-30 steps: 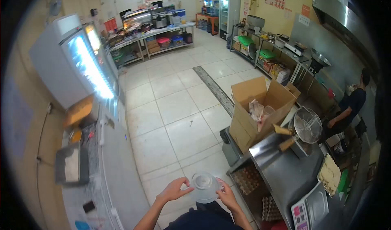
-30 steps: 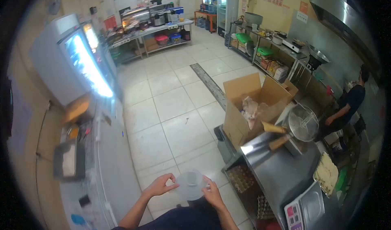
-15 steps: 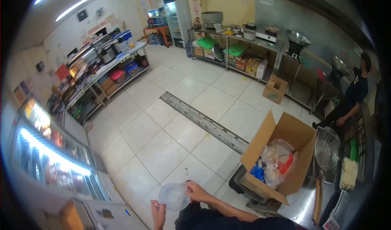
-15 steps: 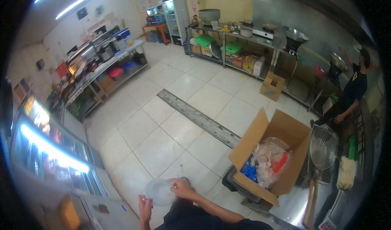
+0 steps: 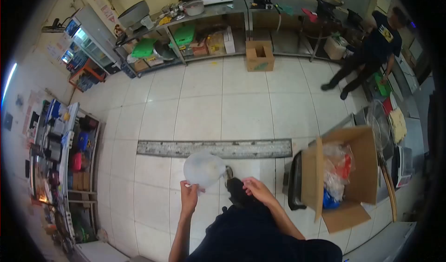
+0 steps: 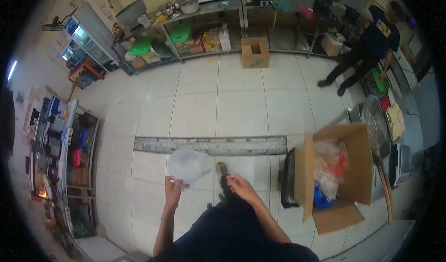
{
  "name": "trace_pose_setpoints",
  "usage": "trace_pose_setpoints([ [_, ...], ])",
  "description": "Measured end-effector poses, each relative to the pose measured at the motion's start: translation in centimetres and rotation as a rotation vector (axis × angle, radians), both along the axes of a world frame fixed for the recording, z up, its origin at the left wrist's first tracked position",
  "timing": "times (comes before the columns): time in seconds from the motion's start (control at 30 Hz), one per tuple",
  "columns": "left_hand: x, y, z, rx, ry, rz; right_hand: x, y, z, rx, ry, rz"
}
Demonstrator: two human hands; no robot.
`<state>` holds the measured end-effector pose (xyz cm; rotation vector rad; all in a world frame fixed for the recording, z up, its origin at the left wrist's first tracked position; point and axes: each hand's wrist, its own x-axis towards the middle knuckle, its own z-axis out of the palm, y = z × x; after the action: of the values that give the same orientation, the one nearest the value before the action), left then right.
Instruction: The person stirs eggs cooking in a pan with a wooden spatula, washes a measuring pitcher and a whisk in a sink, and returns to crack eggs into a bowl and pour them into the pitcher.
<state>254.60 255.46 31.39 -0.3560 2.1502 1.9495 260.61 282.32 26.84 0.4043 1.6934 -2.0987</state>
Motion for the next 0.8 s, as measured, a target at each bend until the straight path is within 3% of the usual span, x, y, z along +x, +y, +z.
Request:
trace_pose_setpoints([
  [0.1, -10.0, 1.2, -2.6, 0.190, 0.020, 0.039, -9.6, -1.4, -0.7, -0.052, -0.074, 0.020],
  [0.2, -18.6, 2.8, -0.9, 0.055, -0.052, -0.031, -20.3, -3.7, 0.6, -0.173, -0.213, -0.008],
  [0.3, -26.1, 3.0, -0.4, -0.019, -0.019, -0.109, -31.2, -4.8, 3.2, -0.159, -0.154, -0.036],
  [0.37, -33.1, 3.4, -0.3, -0.070, 0.033, -0.158, -38.9, -5.1, 2.9, 0.124, -0.071, 0.089],
  [0.43, -40.2, 4.0, 0.5, -0.019, 0.110, -0.184, -46.0, -4.4, 0.6, 0.159, -0.024, 0.126],
  [0.57, -55.2, 3.7, -0.7, -0.248, 0.065, -0.358, -58.8, -4.1, -2.4, -0.009, -0.024, -0.071],
  [0.63, -63.8, 4.9, -2.1, -0.267, 0.433, -0.450, -66.9, -2.4, -1.0, -0.051, -0.078, -0.224],
  [0.8, -83.7, 6.3, 0.3, -0.270, 0.399, -0.417, -82.1, 5.7, -0.2, -0.057, -0.003, -0.535],
])
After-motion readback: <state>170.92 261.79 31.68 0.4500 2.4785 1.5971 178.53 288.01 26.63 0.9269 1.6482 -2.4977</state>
